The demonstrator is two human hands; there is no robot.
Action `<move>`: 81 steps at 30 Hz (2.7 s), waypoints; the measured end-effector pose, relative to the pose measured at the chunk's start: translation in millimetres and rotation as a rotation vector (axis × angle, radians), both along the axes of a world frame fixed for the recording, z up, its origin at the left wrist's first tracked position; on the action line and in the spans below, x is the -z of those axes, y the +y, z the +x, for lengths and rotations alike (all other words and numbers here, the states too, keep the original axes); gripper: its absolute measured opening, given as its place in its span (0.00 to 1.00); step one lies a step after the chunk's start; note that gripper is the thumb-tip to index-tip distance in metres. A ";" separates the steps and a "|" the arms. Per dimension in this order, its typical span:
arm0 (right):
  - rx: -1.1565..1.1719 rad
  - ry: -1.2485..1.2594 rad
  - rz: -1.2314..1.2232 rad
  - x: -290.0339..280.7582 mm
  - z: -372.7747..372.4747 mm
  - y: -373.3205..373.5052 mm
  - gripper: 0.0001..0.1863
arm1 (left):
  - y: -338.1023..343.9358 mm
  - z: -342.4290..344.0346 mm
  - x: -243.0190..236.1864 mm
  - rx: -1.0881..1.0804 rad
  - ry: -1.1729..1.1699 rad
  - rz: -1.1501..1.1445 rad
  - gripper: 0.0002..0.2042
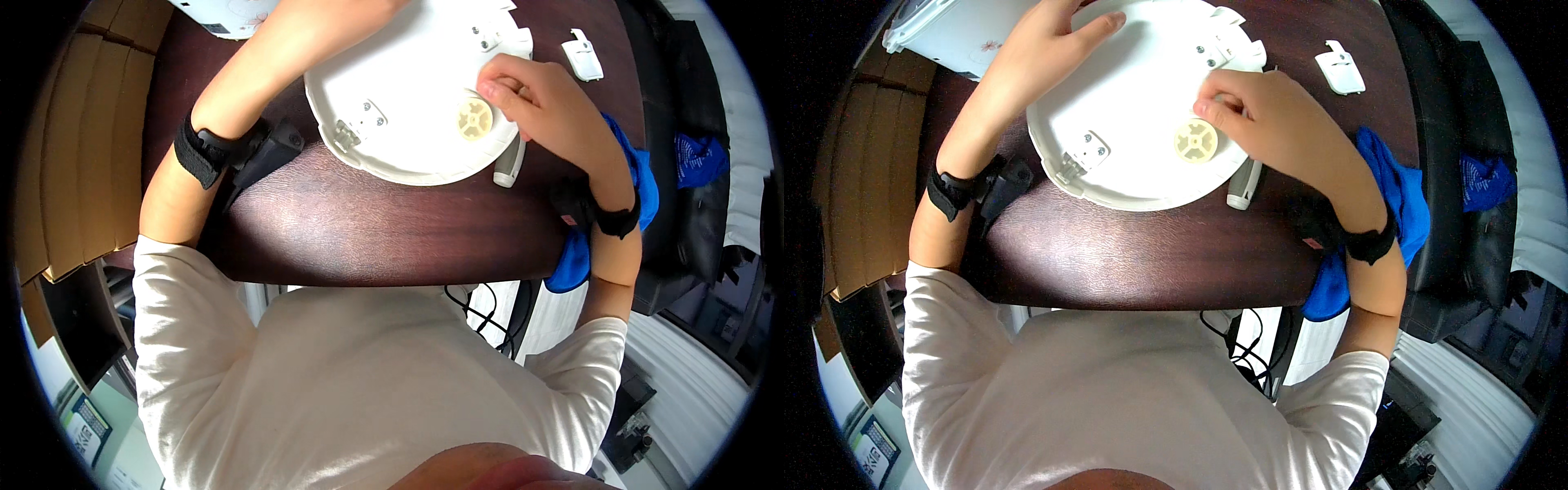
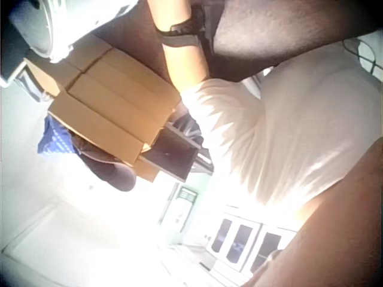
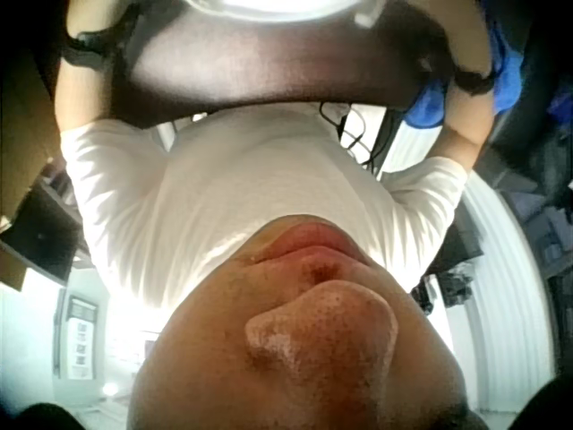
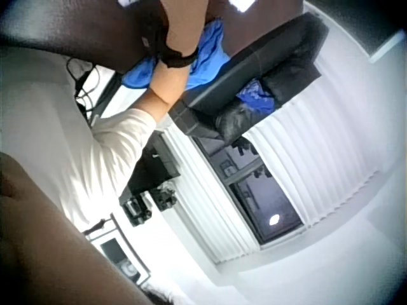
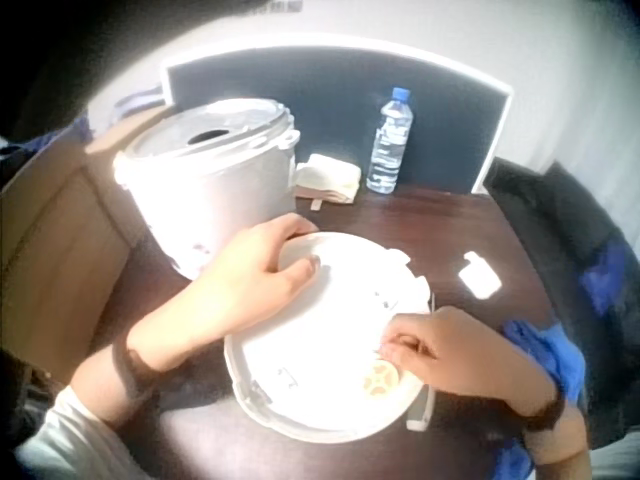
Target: The person uses a screwdriver to remove screws from the underside of a white appliance lid. They then wipe the lid with a blue cloth and reattach it to the main body of the appliance.
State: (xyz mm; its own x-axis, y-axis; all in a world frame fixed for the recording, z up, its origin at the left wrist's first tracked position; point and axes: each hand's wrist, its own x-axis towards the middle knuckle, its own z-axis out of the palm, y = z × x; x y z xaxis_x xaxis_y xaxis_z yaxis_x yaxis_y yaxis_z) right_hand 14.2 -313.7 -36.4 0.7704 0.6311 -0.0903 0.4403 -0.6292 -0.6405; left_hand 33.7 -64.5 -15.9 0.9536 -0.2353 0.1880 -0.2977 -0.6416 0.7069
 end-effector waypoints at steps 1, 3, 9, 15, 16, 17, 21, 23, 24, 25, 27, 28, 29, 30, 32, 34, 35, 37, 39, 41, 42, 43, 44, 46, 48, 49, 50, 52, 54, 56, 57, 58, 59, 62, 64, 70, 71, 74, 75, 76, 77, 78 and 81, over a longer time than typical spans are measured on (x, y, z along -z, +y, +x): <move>-0.035 -0.044 0.019 1.7 -2.2 0.4 0.12 | -2.1 -0.9 -3.2 -0.012 0.007 0.010 0.16; -0.103 -0.131 0.066 4.7 -5.8 0.9 0.09 | -5.6 -4.8 -12.0 -0.034 0.020 0.036 0.16; -0.167 -0.106 -0.111 -1.7 9.2 -14.0 0.10 | -7.0 -4.6 -14.0 -0.045 0.050 0.049 0.17; -0.152 -0.068 -0.031 -3.5 5.4 -7.6 0.13 | -1.2 2.1 -1.1 -0.018 0.011 0.017 0.17; -0.185 -0.047 0.026 -0.4 2.4 -5.2 0.13 | -3.5 -2.4 -4.2 -0.002 -0.029 0.018 0.17; -0.191 -0.039 0.022 0.2 -0.3 -2.8 0.13 | -6.6 -11.0 -9.9 0.015 -0.069 0.018 0.16; -0.184 -0.063 -0.027 0.1 -3.4 0.4 0.15 | -3.7 -1.2 -5.3 0.016 -0.013 -0.066 0.16; -0.152 -0.113 -0.057 -1.4 -1.8 -2.1 0.14 | -8.1 -4.7 -9.7 -0.012 -0.009 -0.027 0.15; -0.138 -0.148 -0.064 -4.5 -1.0 -3.1 0.12 | -9.5 -7.2 -13.1 -0.029 -0.011 -0.008 0.14; -0.124 -0.184 -0.071 -6.8 -0.3 -4.5 0.11 | -6.7 -5.3 -10.0 0.001 -0.044 -0.026 0.13; -0.069 -0.246 -0.076 -5.6 5.1 -11.1 0.10 | 0.6 2.1 2.4 0.068 -0.113 -0.066 0.12; -0.038 -0.278 -0.080 -4.0 8.5 -15.2 0.09 | 1.5 2.8 4.1 0.069 -0.145 -0.055 0.12; -0.060 -0.366 -0.016 -1.8 11.1 -18.8 0.09 | 1.9 3.5 4.9 0.070 -0.177 -0.045 0.12; -0.023 -0.368 -0.043 -8.6 11.6 -22.0 0.08 | 0.2 4.6 4.5 0.069 -0.207 -0.038 0.12; 0.051 -0.372 -0.096 -26.5 11.8 -28.5 0.07 | -2.6 -3.7 -3.1 0.037 -0.132 -0.111 0.13; 0.158 -0.367 -0.035 -33.7 18.1 -58.2 0.08 | -2.4 -5.4 -9.5 0.036 -0.089 -0.180 0.13; 0.253 -0.322 -0.073 -42.7 17.7 -70.3 0.08 | -0.2 -3.8 -9.2 0.045 -0.076 -0.210 0.13; 0.472 -0.283 -0.227 -53.0 6.3 -90.2 0.11 | 0.5 -3.4 -10.5 0.054 -0.014 -0.269 0.14; 0.735 -0.140 -0.554 -53.6 -2.7 -120.0 0.26 | -4.0 -6.9 -17.8 0.053 0.085 -0.333 0.15; 0.771 -0.241 -0.756 -16.7 -8.6 -159.5 0.36 | -7.8 -26.1 -32.6 0.045 0.056 -0.363 0.15; 0.799 -0.293 -0.863 -2.3 -16.1 -170.7 0.42 | -8.0 -27.3 -32.9 0.053 0.044 -0.380 0.16; 0.824 -0.173 -0.862 4.9 -21.0 -172.1 0.47 | -7.6 -28.4 -33.0 0.058 0.032 -0.397 0.16; 0.848 -0.054 -0.860 9.7 -25.1 -171.9 0.52 | -6.1 -22.9 -26.6 0.061 0.022 -0.411 0.16; 0.796 -0.091 -0.808 18.3 -30.2 -173.3 0.43 | -8.5 -25.6 -25.2 0.053 -0.056 -0.392 0.16; 0.715 -0.090 -0.783 20.3 -26.3 -192.3 0.38 | -14.1 -35.6 -29.9 0.039 -0.131 -0.372 0.16; 0.685 -0.195 -0.700 23.1 -30.4 -197.5 0.27 | -14.4 -37.0 -31.4 0.044 -0.135 -0.380 0.16; 0.677 -0.171 -0.602 19.2 -34.2 -203.6 0.25 | -10.4 -31.5 -29.8 0.070 -0.077 -0.426 0.16; 0.640 -0.129 -0.404 1.8 -37.9 -201.5 0.20 | -7.7 -27.2 -28.2 0.099 -0.030 -0.488 0.16; 0.685 -0.222 -0.131 -22.8 -53.4 -169.5 0.12 | -9.3 -27.8 -24.7 0.117 -0.045 -0.519 0.16; 0.683 -0.234 0.109 -45.9 -71.9 -124.1 0.11 | -9.3 -29.5 -20.8 0.164 -0.107 -0.544 0.16; 0.661 -0.241 0.156 -50.0 -78.9 -103.0 0.11 | -10.5 -30.8 -18.9 0.165 -0.126 -0.558 0.16; 0.636 -0.250 0.206 -52.3 -82.4 -84.6 0.12 | -11.7 -32.4 -17.2 0.163 -0.145 -0.569 0.16; 0.566 -0.219 0.216 -54.2 -82.2 -70.6 0.12 | -14.9 -35.2 -15.4 0.136 -0.156 -0.586 0.16; 0.491 -0.276 0.178 -51.5 -77.3 -32.6 0.12 | -17.1 -30.1 -14.9 0.143 -0.145 -0.558 0.17; 0.241 -0.660 0.067 -40.1 -58.6 -8.8 0.13 | -13.5 -24.4 -12.6 0.164 -0.120 -0.543 0.17; -0.056 -0.608 -0.055 -10.4 -51.2 11.3 0.25 | -9.6 -33.1 -27.1 0.167 -0.080 -0.500 0.18; -0.056 -0.585 -0.084 -11.9 -51.1 8.6 0.27 | -11.0 -31.9 -29.1 0.156 -0.068 -0.503 0.18; -0.108 -0.599 -0.137 -15.4 -51.3 7.3 0.27 | -11.5 -30.0 -24.0 0.162 -0.071 -0.514 0.19; -0.115 -0.593 -0.155 -17.7 -51.6 6.8 0.27 | -11.9 -29.3 -21.1 0.173 -0.079 -0.519 0.19; -0.122 -0.588 -0.173 -20.2 -52.0 6.0 0.27 | -13.5 -30.8 -19.5 0.172 -0.107 -0.523 0.20; -0.128 -0.582 -0.191 -21.9 -52.2 4.6 0.28 | -15.6 -33.4 -18.3 0.171 -0.135 -0.528 0.20; -0.125 -0.569 -0.182 -23.3 -51.9 2.5 0.28 | -16.3 -34.7 -19.9 0.170 -0.133 -0.530 0.20; -0.108 -0.541 -0.160 -25.1 -48.6 -7.5 0.28 | -16.1 -36.4 -28.2 0.163 -0.081 -0.527 0.20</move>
State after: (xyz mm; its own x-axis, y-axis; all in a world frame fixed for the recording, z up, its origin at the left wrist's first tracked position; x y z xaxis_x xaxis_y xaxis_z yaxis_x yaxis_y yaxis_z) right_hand -34.4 -321.2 -11.2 0.6652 0.7199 0.1979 0.7463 -0.6327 -0.2068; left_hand -2.7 -80.6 12.3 0.8906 -0.2324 0.3910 -0.4298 -0.1484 0.8907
